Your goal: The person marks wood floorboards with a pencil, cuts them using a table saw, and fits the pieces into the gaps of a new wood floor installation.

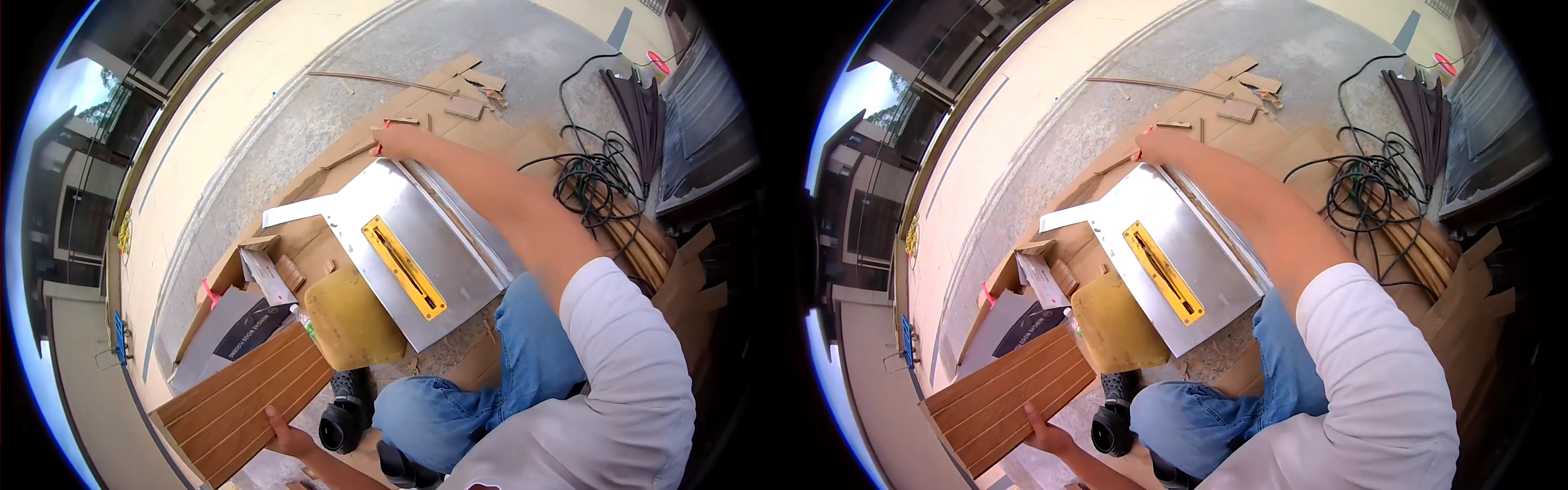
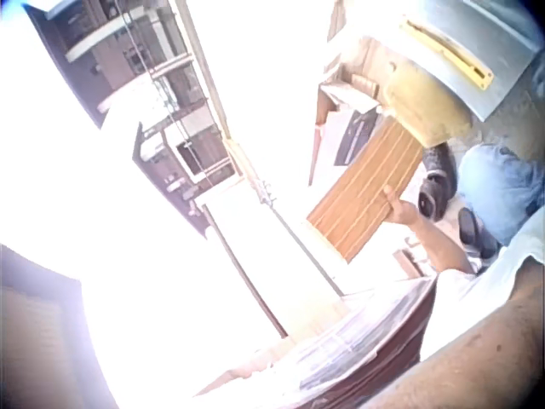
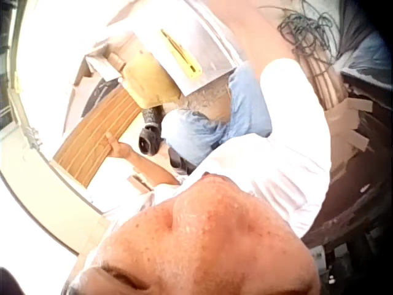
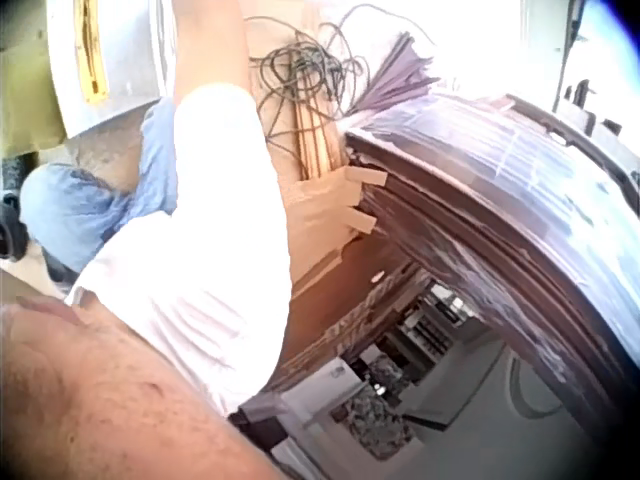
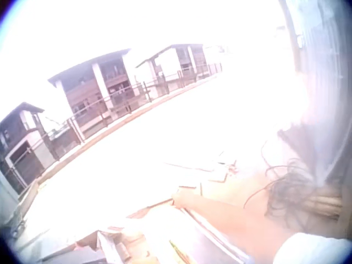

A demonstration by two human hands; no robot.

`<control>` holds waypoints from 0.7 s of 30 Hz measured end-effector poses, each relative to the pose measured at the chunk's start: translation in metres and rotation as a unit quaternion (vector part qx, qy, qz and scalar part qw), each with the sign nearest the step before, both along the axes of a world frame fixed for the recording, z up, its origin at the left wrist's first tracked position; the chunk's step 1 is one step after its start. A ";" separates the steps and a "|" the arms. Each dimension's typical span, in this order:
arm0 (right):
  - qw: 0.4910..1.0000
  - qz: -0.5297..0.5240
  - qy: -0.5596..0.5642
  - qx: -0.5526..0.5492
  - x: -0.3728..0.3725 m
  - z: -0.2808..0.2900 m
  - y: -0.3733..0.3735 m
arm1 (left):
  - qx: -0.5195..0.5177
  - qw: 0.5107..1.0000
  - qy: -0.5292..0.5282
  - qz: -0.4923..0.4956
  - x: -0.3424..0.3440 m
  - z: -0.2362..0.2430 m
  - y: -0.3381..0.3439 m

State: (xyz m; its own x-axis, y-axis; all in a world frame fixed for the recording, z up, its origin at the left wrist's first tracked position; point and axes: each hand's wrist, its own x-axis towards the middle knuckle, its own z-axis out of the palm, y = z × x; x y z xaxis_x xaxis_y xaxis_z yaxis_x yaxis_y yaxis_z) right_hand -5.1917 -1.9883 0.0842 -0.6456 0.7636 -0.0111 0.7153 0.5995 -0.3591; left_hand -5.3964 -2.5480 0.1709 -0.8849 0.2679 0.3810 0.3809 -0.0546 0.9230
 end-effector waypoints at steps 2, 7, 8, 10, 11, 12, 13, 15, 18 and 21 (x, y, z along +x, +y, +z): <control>0.993 -0.004 -0.066 -0.093 -0.013 0.005 -0.002 | -0.124 0.991 -0.031 0.033 0.018 0.022 -0.013; 0.986 -0.017 -0.127 -0.103 -0.018 -0.018 0.018 | -0.197 0.980 -0.005 0.035 0.019 0.010 0.012; 0.988 -0.006 -0.130 -0.081 -0.016 -0.021 0.016 | -0.180 0.983 -0.008 0.021 0.015 0.008 0.015; 0.987 -0.015 -0.144 -0.071 -0.010 -0.019 0.018 | -0.110 0.993 -0.029 -0.016 0.014 0.006 0.061; 0.987 -0.017 -0.150 -0.061 -0.008 -0.022 0.018 | -0.073 0.996 -0.030 -0.040 0.013 0.001 0.084; 0.986 -0.022 -0.159 -0.049 -0.007 -0.023 0.019 | -0.048 0.995 -0.068 -0.053 0.009 -0.003 0.105; 0.986 -0.008 -0.160 -0.053 -0.010 -0.025 0.020 | -0.025 0.993 -0.096 -0.071 0.017 0.005 0.131; 0.988 -0.024 -0.148 -0.025 -0.021 -0.028 0.017 | 0.017 0.986 -0.128 -0.106 0.012 -0.001 0.162; 0.991 -0.019 -0.132 -0.009 -0.033 -0.022 0.011 | 0.025 0.984 -0.136 -0.115 0.014 -0.001 0.190; 0.989 -0.013 -0.142 -0.024 -0.031 -0.021 0.012 | 0.051 0.979 -0.146 -0.135 0.029 -0.002 0.200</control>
State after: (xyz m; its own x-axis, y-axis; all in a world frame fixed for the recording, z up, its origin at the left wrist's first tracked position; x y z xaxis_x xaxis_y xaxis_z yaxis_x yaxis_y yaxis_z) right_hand -5.2223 -1.9764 0.0635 -0.5914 0.7740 -0.2261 0.8064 0.5668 -0.1688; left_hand -5.3674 -2.3482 0.1692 -0.8623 0.4807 0.1590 0.0605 -0.2140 0.9750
